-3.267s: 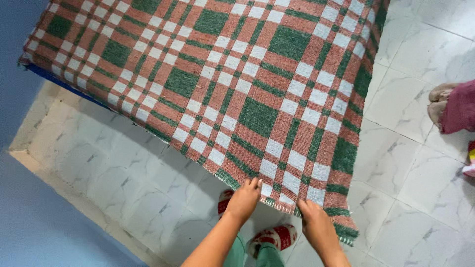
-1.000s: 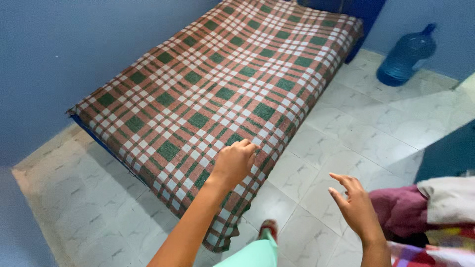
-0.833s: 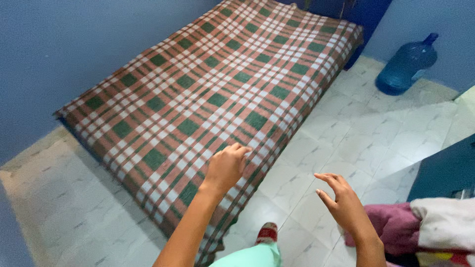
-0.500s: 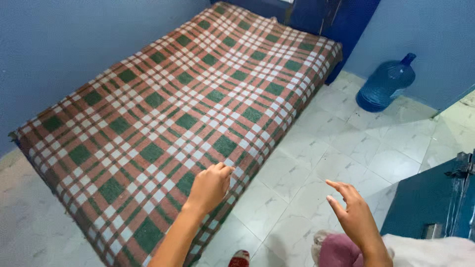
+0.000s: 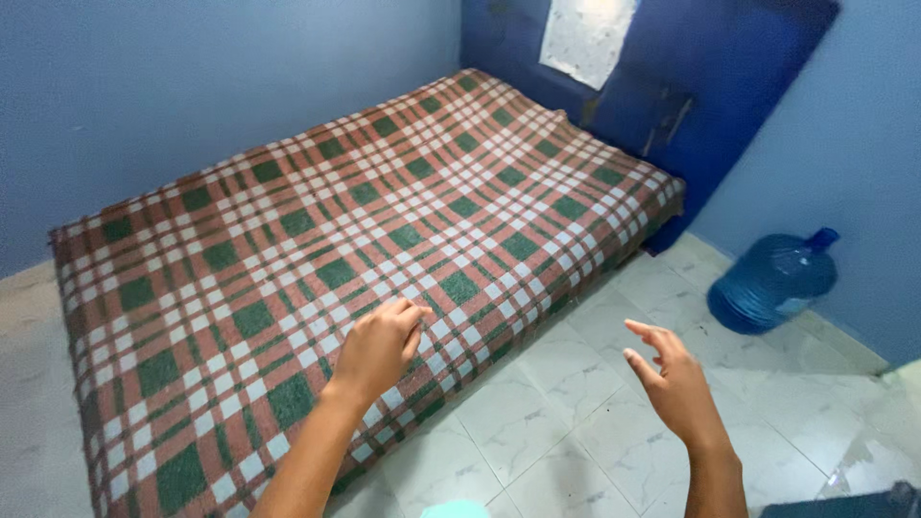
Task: The person covers a mattress by pulling and smoothing a plaid blanket over it, then tucking the edges and corners of the blanket underneath the mattress by hand.
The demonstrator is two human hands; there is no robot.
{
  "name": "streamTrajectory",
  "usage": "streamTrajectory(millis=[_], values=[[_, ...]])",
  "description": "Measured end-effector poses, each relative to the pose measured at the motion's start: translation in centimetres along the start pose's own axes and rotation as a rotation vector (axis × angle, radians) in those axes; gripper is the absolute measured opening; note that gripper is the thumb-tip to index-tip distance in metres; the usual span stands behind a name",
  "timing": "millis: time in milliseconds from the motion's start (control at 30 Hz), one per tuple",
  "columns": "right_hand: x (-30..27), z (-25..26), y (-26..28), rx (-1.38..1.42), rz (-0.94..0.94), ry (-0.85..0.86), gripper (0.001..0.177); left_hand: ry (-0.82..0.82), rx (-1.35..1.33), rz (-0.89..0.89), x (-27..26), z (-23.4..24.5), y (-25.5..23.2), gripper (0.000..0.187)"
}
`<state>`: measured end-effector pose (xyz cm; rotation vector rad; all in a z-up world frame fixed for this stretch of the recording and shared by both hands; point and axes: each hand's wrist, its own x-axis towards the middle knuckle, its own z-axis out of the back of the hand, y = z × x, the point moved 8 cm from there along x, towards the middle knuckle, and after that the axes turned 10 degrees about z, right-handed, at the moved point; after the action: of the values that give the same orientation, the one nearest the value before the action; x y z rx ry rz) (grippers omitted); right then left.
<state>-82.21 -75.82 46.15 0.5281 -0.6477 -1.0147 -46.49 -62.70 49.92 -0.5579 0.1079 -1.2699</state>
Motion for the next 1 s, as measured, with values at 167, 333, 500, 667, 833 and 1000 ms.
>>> streamTrajectory(millis=[167, 333, 500, 667, 833, 1000], values=[[2.7, -0.4, -2.3, 0.017, -0.014, 0.141, 0.047, -0.019, 0.001, 0.240, -0.2, -0.9, -0.1, 0.025], [5.2, 1.0, -6.6, -0.017, -0.081, 0.243, 0.048, 0.027, 0.162, 0.289, 1.6, -3.4, 1.2, 0.029], [10.0, 6.3, -13.4, -0.030, -0.039, 0.183, 0.046, 0.026, 0.192, 0.436, 5.7, -8.3, 2.8, 0.028], [16.2, 11.1, -21.1, -0.097, 0.058, 0.165, 0.047, -0.068, 0.178, 0.407, 12.3, -14.4, 0.4, 0.026], [20.3, 15.3, -29.1, -0.105, -0.196, 0.151, 0.047, 0.033, 0.113, 0.369, 20.7, -21.1, -7.5, 0.027], [22.5, 15.7, -35.1, -0.009, -0.226, 0.146, 0.048, 0.020, -0.104, -0.078, 28.4, -26.2, -22.7, 0.022]])
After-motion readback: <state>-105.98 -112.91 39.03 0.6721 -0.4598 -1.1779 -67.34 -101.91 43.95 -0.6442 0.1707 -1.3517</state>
